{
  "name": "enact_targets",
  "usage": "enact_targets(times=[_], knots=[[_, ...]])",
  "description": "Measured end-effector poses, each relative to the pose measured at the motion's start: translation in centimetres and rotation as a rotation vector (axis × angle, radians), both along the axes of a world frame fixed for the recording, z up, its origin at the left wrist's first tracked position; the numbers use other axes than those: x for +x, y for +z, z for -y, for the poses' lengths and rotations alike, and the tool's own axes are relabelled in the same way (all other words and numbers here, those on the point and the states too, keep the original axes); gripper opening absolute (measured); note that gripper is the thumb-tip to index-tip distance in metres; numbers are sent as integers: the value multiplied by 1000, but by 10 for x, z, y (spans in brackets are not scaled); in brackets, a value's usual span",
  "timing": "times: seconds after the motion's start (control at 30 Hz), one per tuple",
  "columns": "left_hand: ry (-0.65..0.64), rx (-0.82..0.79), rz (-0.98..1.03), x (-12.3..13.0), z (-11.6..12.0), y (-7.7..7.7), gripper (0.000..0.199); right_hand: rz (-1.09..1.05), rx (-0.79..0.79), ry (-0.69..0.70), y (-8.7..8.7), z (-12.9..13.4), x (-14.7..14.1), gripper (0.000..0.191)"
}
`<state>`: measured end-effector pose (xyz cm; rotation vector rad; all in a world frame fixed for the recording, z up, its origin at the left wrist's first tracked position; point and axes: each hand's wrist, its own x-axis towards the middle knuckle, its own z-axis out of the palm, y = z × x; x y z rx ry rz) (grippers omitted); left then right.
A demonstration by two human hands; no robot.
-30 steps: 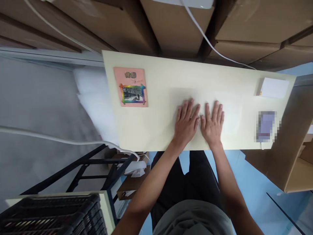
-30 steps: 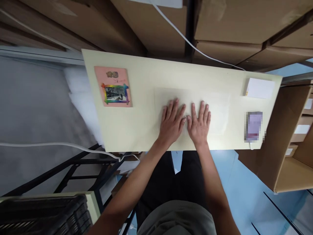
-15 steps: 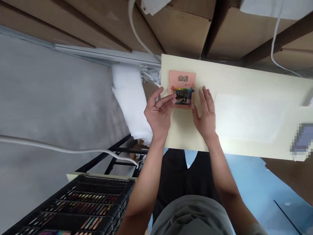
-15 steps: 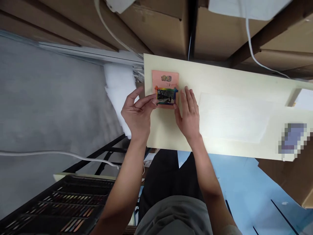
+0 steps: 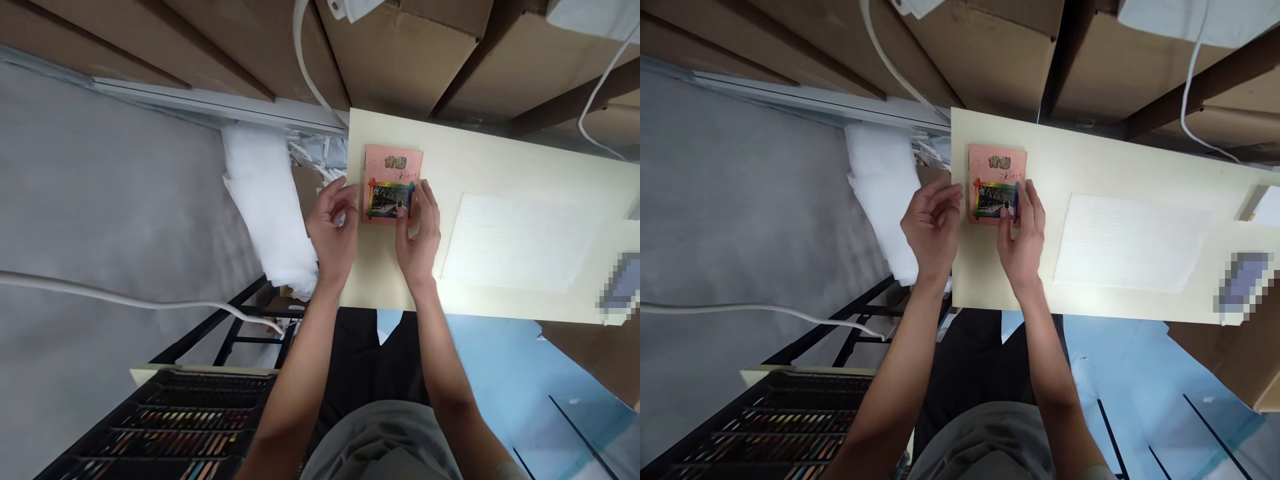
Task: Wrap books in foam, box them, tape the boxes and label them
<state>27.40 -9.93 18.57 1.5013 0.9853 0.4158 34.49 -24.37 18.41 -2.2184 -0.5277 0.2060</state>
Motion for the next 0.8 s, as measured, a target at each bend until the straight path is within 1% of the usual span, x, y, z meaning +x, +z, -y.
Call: enact_targets(times=[0.1,0.17,0.23,0.33,0.43,0.5,0.6,0.7,0.8], knots=[[-46,-32,7,2,3,1,39,-46,43,-5,-2,0,0,61],[-47,-104,28,4,6,2,41,-73,61,8,-1,-1,1,61],[-33,-166,32,7,13,7,41,-103,47,29,3,-1,2,60],[-10,-188,-14,10,32,23,38,-179,-1,54,18,3,2,56],[-11,-187,-32,15,64,44,41,-251,-6,32,35,25,3,58],[-37,-185,-19,22,90,55,42,-265,5,-26,44,53,10,60],[-129,-200,-9,42,138,65,44,-250,-1,-115,54,114,30,58],[-258,-253,6,68,191,65,43,-247,-53,-203,59,185,56,52],[-365,-282,30,94,242,60,42,-259,-64,-318,61,248,79,45]])
